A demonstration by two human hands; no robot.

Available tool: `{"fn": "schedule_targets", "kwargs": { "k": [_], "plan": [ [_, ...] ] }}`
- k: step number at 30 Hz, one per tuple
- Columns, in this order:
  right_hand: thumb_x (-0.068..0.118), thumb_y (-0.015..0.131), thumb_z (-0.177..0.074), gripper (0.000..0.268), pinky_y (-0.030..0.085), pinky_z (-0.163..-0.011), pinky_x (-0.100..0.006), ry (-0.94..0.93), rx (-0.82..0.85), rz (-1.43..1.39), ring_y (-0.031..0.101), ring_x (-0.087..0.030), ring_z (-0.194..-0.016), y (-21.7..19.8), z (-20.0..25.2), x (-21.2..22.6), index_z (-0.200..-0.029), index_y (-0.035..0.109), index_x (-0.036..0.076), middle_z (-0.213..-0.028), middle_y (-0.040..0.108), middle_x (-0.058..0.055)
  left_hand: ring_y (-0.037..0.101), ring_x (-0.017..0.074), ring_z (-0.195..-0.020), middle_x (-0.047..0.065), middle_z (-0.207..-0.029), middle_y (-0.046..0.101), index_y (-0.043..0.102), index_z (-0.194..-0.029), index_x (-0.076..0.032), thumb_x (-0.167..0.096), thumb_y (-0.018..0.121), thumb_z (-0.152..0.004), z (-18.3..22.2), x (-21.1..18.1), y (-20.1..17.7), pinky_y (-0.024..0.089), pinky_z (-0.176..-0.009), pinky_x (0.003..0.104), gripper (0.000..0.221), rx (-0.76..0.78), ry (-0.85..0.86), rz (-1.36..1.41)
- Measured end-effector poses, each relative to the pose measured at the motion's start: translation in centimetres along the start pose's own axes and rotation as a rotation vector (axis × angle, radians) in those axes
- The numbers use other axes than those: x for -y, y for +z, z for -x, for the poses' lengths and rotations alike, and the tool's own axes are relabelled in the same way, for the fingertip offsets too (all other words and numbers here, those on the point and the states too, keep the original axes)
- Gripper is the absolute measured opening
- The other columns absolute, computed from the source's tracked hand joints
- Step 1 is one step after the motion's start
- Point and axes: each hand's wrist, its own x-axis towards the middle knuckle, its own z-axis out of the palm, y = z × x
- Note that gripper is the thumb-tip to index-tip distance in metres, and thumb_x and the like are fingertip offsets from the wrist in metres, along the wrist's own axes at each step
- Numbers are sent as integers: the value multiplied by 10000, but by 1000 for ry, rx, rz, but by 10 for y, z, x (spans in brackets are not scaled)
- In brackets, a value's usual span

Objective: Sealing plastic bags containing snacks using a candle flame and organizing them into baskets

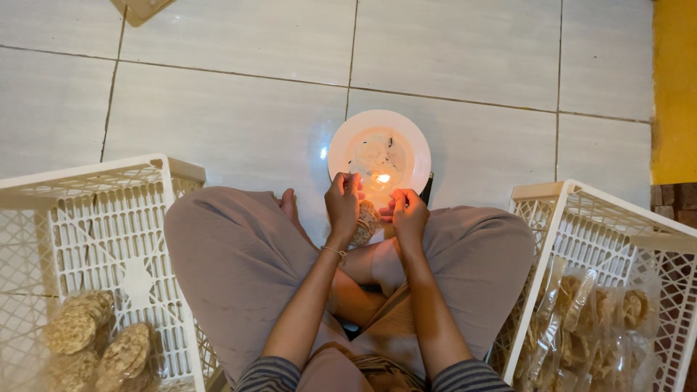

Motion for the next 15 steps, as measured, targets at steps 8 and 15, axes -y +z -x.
{"fn": "schedule_targets", "kwargs": {
  "k": [8, 15],
  "plan": [
    [111, 590, -998, 241, 657, -499, -397, -3, 13, 5, 723, -348, -580, 1, -3, 1, -906, 703, -82, -728, 657, -260, 726, 243, -752, 149, -863, 720, 666, -958, -64, -268, 589, -1031, -2, 3, 1, 596, -717, 376, 230, -13, -4, 15],
    [107, 569, -998, 252, 655, -498, -394, 3, -8, 3, 721, -346, -575, -1, -3, -6, -917, 690, -98, -727, 652, -261, 730, 235, -729, 137, -843, 717, 669, -950, -74, -261, 603, -1016, -3, 9, 4, 593, -701, 373, 209, -2, 5, -8]
  ]
}}
